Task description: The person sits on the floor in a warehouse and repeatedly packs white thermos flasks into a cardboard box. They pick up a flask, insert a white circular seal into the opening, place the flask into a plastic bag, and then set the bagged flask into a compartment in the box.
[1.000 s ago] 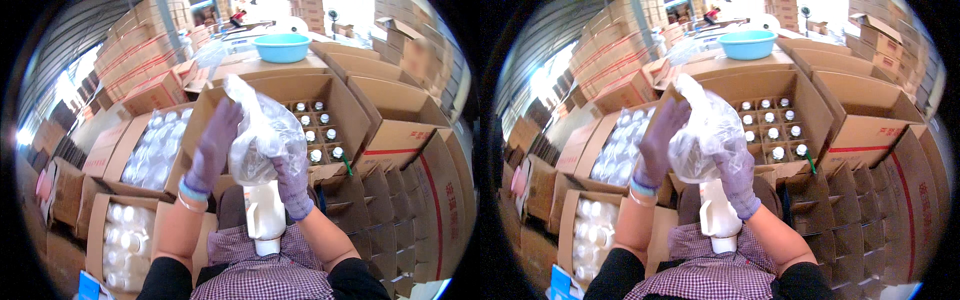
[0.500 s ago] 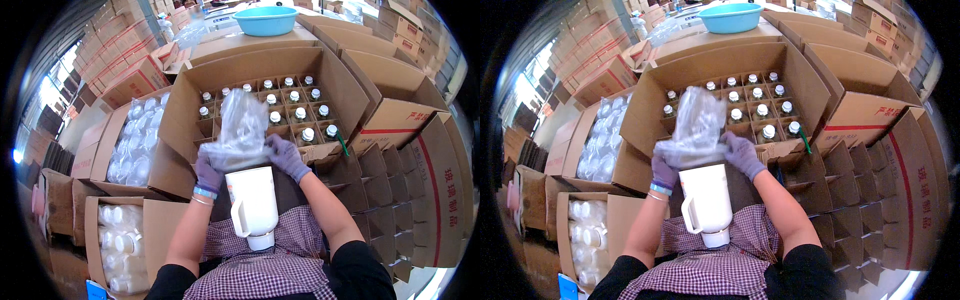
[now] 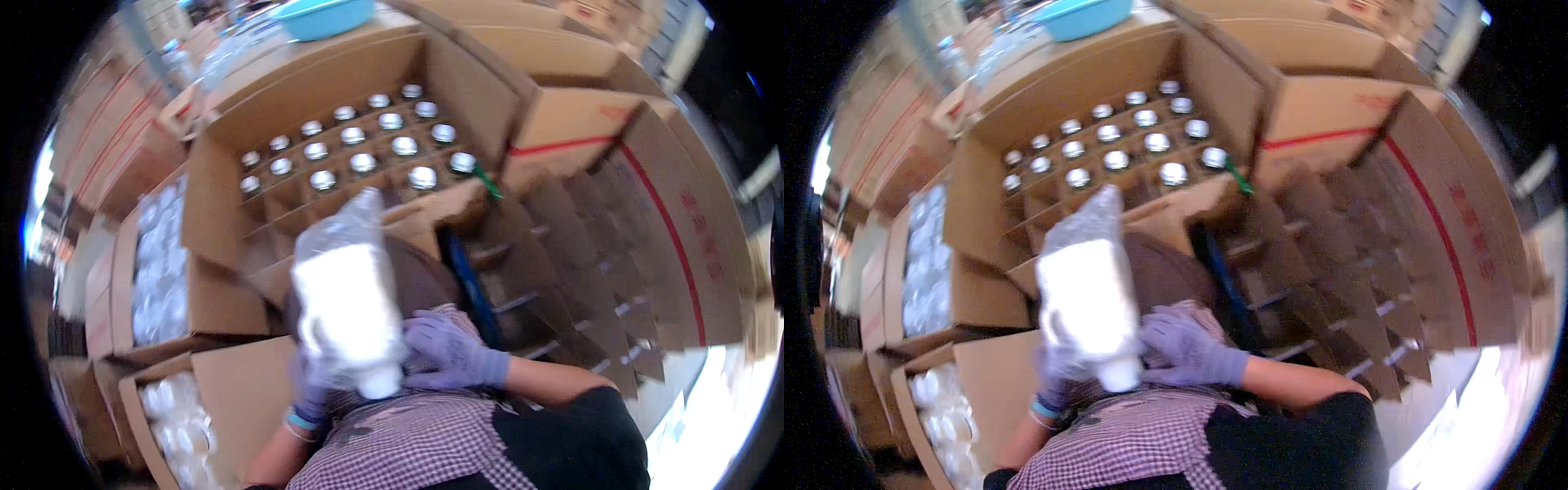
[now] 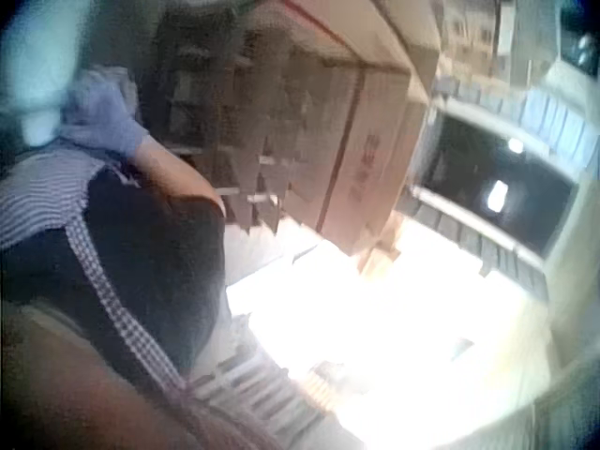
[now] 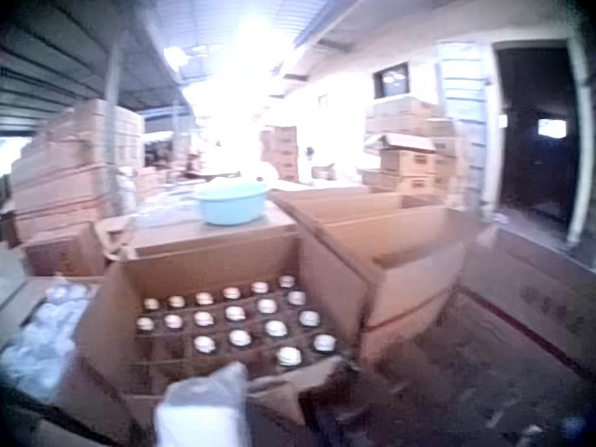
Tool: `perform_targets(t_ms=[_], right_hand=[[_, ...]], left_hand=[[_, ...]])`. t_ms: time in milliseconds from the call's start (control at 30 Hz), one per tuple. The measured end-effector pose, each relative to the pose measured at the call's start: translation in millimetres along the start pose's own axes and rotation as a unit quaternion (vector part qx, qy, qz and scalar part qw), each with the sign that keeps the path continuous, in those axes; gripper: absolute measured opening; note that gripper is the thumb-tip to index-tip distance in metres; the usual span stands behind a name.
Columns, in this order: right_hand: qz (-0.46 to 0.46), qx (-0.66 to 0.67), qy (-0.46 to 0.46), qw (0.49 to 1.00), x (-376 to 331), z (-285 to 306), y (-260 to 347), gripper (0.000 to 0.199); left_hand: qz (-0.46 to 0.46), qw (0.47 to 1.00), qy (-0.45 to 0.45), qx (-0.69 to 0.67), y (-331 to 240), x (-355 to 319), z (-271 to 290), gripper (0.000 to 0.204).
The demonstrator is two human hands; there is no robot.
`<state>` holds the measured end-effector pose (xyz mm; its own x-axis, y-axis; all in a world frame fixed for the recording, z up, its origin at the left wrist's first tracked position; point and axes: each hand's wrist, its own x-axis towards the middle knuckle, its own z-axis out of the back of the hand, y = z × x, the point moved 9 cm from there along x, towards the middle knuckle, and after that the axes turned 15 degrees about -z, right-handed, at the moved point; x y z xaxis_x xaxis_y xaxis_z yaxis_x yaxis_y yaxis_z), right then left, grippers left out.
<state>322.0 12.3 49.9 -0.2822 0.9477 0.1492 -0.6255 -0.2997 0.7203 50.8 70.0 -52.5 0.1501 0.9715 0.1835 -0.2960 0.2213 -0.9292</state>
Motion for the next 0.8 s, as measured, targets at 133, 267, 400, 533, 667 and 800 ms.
perform_targets(t_ms=[133, 267, 400, 533, 667, 800], right_hand=[[-0.064, 0.117, -0.070, 0.989, -17.3, 22.4, 21.8, 0.100], [-0.114, 0.075, -0.320, 0.938, -36.1, 62.6, -6.6, 0.083], [-0.135, 0.229, -0.412, 0.871, -76.4, 87.2, -65.5, 0.081], [-0.171, 0.343, -0.507, 0.772, -169.4, 151.0, -90.0, 0.086], [-0.272, 0.273, -0.615, 0.688, -319.1, 243.8, -98.1, 0.079], [-0.406, 0.095, -0.642, 0.644, -466.3, 285.7, -88.3, 0.075]], left_hand=[[-0.266, 0.962, 0.036, 0.052, -166.0, 72.8, -41.3, 0.038], [-0.472, 0.820, 0.165, 0.277, -238.0, 52.3, -121.7, 0.027], [-0.480, 0.789, 0.348, 0.162, -298.4, -21.3, -223.7, 0.017], [-0.441, 0.740, 0.503, 0.067, -305.3, -29.1, -244.5, 0.027], [-0.401, 0.808, 0.404, 0.150, -247.0, 18.4, -184.3, 0.040], [-0.285, 0.906, 0.251, 0.184, -144.9, 86.9, -69.5, 0.027]])
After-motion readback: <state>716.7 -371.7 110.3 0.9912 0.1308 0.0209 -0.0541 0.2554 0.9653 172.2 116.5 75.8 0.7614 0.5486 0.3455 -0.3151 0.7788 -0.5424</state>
